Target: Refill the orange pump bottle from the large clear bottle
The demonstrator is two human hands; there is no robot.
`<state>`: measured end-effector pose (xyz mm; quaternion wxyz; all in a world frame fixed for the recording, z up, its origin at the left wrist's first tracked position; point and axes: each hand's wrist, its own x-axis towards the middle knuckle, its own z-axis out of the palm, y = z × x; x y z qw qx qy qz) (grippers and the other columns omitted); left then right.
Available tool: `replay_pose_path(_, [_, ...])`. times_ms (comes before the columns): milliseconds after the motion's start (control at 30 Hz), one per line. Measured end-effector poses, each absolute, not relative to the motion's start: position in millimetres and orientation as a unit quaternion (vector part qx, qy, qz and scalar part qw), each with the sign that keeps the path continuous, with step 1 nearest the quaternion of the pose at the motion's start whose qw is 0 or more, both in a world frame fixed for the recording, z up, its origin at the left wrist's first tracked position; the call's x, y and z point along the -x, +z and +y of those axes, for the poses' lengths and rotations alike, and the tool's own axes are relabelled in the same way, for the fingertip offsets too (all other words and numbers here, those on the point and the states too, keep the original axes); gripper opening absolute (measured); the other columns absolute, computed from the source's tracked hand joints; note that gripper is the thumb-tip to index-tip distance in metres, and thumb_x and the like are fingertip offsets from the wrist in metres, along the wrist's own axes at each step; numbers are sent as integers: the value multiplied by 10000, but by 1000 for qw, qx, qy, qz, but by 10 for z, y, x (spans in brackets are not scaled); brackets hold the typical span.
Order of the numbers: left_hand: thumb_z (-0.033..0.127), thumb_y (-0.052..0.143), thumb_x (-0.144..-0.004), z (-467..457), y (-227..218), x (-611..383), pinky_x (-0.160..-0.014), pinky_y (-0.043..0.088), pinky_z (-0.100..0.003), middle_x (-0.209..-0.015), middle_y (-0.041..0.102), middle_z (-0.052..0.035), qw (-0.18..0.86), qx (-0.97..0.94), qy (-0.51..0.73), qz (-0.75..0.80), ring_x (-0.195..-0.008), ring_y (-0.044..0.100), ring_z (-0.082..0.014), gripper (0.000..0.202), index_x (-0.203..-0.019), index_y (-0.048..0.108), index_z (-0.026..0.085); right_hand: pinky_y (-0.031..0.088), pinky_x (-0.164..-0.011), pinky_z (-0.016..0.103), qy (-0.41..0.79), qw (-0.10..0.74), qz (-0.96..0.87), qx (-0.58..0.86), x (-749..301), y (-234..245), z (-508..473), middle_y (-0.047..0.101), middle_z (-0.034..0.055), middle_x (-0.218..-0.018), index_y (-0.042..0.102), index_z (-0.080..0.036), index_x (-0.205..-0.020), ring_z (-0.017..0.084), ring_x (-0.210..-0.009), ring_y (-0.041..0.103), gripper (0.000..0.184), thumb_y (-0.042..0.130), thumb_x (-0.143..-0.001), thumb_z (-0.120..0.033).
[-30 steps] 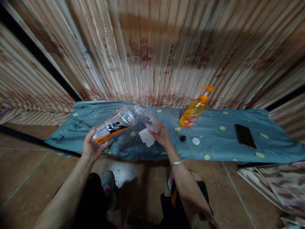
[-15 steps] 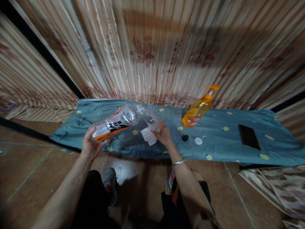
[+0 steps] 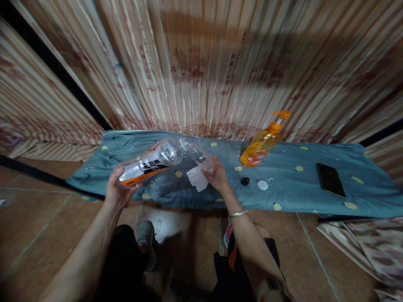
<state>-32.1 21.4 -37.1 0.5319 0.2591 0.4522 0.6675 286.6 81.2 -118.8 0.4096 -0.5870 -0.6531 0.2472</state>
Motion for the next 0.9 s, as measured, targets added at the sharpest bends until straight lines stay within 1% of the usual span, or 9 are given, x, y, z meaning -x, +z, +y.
replay_pose_path(133, [392, 790, -595, 221, -372, 346, -353, 471, -229, -684, 724, -30, 524, -275, 668, 451, -517, 643, -183, 337, -842, 716, 174, 570, -957, 474, 241, 408, -657, 586, -2868, -1190, 814, 725, 153, -1239, 556, -170, -1316, 339, -1091, 719, 590, 715, -773, -339])
replay_pose_path(233, [391, 776, -608, 234, -380, 368, -352, 454, -221, -669, 715, -34, 515, -284, 672, 451, -516, 643, -184, 334, -846, 714, 165, 570, -961, 480, 239, 413, -661, 580, -2856, -1206, 809, 733, 137, -1225, 552, -186, -1317, 329, -1090, 719, 580, 711, -780, -337])
replay_pose_path(333, [387, 784, -589, 250, -386, 378, -345, 442, -217, -653, 710, -37, 507, -289, 675, 451, -498, 634, -177, 333, -816, 712, 154, 582, -938, 473, 243, 410, -660, 581, -2828, -1232, 800, 740, 123, -1201, 554, -194, -1313, 315, -1061, 727, 575, 714, -783, -348])
replay_pose_path(533, [410, 796, -565, 279, -402, 375, -337, 427, -214, -656, 714, -47, 490, -296, 686, 449, -496, 632, -174, 364, -801, 722, 143, 584, -901, 454, 233, 399, -660, 592, -2777, -1276, 787, 736, 136, -1187, 561, -172, -1326, 327, -1041, 733, 583, 719, -796, -358])
replay_pose_path(633, [408, 794, -575, 290, -413, 374, -352, 425, -213, -639, 696, -46, 482, -302, 689, 449, -504, 634, -171, 340, -776, 721, 143, 574, -918, 462, 243, 403, -662, 583, -2773, -1286, 786, 732, 148, -1190, 564, -164, -1318, 326, -1049, 724, 582, 723, -795, -363])
replay_pose_path(733, [425, 797, -580, 292, -419, 364, -361, 416, -209, -651, 697, -43, 476, -310, 691, 447, -515, 629, -161, 356, -794, 738, 147, 563, -943, 464, 251, 415, -658, 576, -2773, -1301, 788, 730, 143, -1201, 564, -175, -1315, 318, -1071, 711, 584, 729, -788, -363])
replay_pose_path(900, [441, 836, -578, 277, -413, 337, -380, 409, -202, -693, 703, -27, 465, -313, 699, 443, -506, 598, -134, 402, -838, 731, 153, 570, -901, 451, 256, 423, -649, 578, -2766, -1337, 793, 741, 133, -1160, 577, -180, -1274, 312, -1022, 713, 565, 735, -774, -390])
